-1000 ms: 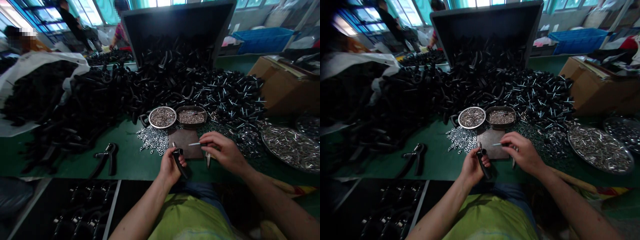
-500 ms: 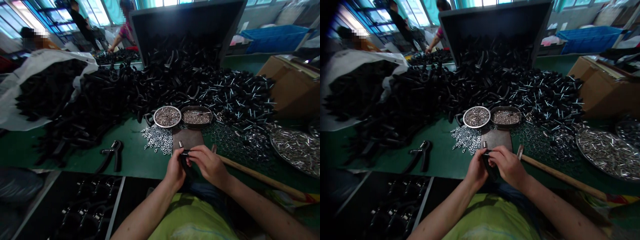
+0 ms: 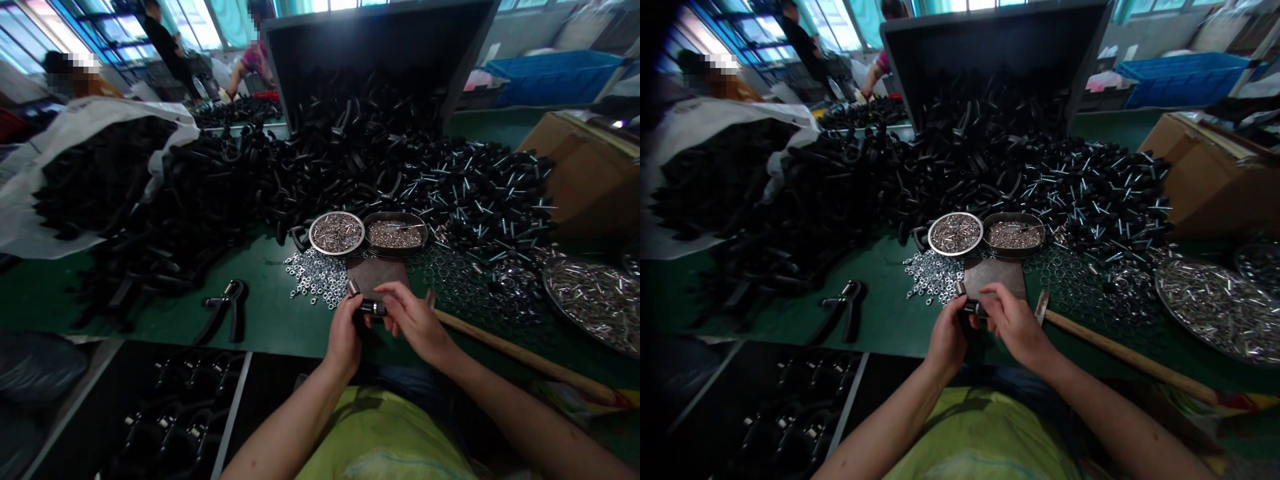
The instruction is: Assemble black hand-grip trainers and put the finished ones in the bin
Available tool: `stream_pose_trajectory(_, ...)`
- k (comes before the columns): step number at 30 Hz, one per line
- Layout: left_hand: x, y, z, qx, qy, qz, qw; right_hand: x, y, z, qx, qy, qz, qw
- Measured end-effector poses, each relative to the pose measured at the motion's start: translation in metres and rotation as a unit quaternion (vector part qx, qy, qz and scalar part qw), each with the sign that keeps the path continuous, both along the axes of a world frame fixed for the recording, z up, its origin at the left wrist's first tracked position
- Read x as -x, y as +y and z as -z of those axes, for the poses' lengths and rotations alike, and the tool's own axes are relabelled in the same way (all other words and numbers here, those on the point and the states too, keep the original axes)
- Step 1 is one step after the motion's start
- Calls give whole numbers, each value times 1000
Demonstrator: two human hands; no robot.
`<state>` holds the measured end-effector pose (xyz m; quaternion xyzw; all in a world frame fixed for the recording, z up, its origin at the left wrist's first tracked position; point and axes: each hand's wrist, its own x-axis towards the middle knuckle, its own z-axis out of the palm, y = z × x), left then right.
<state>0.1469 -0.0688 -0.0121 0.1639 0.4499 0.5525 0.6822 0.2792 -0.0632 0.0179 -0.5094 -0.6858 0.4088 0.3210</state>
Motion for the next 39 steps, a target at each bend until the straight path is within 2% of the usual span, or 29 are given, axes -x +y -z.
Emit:
stream_pose_trajectory(2,1,0,-1,-80,60,-21,995,0,-1,0,-61,0,0,998)
stream_pose_trajectory(3,2,0,-2,-109,91,-18,990,1,-2,0,-64,13,5,998)
stream_pose_trajectory(4,3,-1,-4,-124,114,-5,986,3,-2,0,-32,43,10,999)
stream_pose_trajectory(5,3,-1,-7,-131,134,10,982,6,-1,0,31,91,19,995)
stream_pose_trajectory(6,3,-2,-10,-134,153,15,979,9,0,1,110,154,31,981)
stream_pose_trajectory(8,3,-3,-14,-133,201,-19,970,17,2,2,247,290,57,923)
stream_pose_trajectory(10,4,-3,-16,-128,268,-65,953,24,4,4,316,387,84,862)
stream_pose_trajectory(11,5,-2,-15,-125,300,-65,943,26,5,6,332,407,91,846)
stream_pose_trajectory(12,6,-1,-13,-122,329,-49,935,26,7,8,342,405,90,843)
stream_pose_trajectory(13,8,1,-11,-120,351,-21,929,24,10,10,345,380,77,855)
stream_pose_trajectory(15,13,6,-5,-118,365,27,923,17,21,13,313,272,34,909)
stream_pose_trajectory(16,16,9,-2,-120,363,39,923,13,29,14,268,203,21,942)
stream_pose_trajectory(18,21,14,3,-132,375,55,916,6,54,13,125,70,30,989)
stream_pose_trajectory(20,23,17,5,-161,432,89,883,6,86,10,-50,-34,52,997)
stream_pose_trajectory(22,23,20,4,-202,515,137,822,16,121,9,-179,-129,26,975)
stream_pose_trajectory(23,23,21,4,-223,553,160,787,24,137,10,-211,-169,6,963)
stream_pose_trajectory(26,20,23,1,-262,638,207,694,50,175,18,-228,-214,-29,949)
stream_pose_trajectory(27,20,24,1,-267,657,215,672,57,184,22,-224,-213,-34,950)
stream_pose_trajectory(29,19,25,2,-270,680,222,645,68,195,28,-215,-207,-40,954)
stream_pose_trajectory(31,19,26,4,-268,685,225,639,73,200,31,-205,-197,-35,958)
stream_pose_trajectory(34,20,27,7,-264,673,223,654,71,194,26,-188,-167,-6,968)
stream_pose_trajectory(37,21,29,9,-274,657,213,669,58,171,16,-164,-127,14,978)
stream_pose_trajectory(39,21,30,10,-282,655,207,669,41,147,12,-119,-67,1,991)
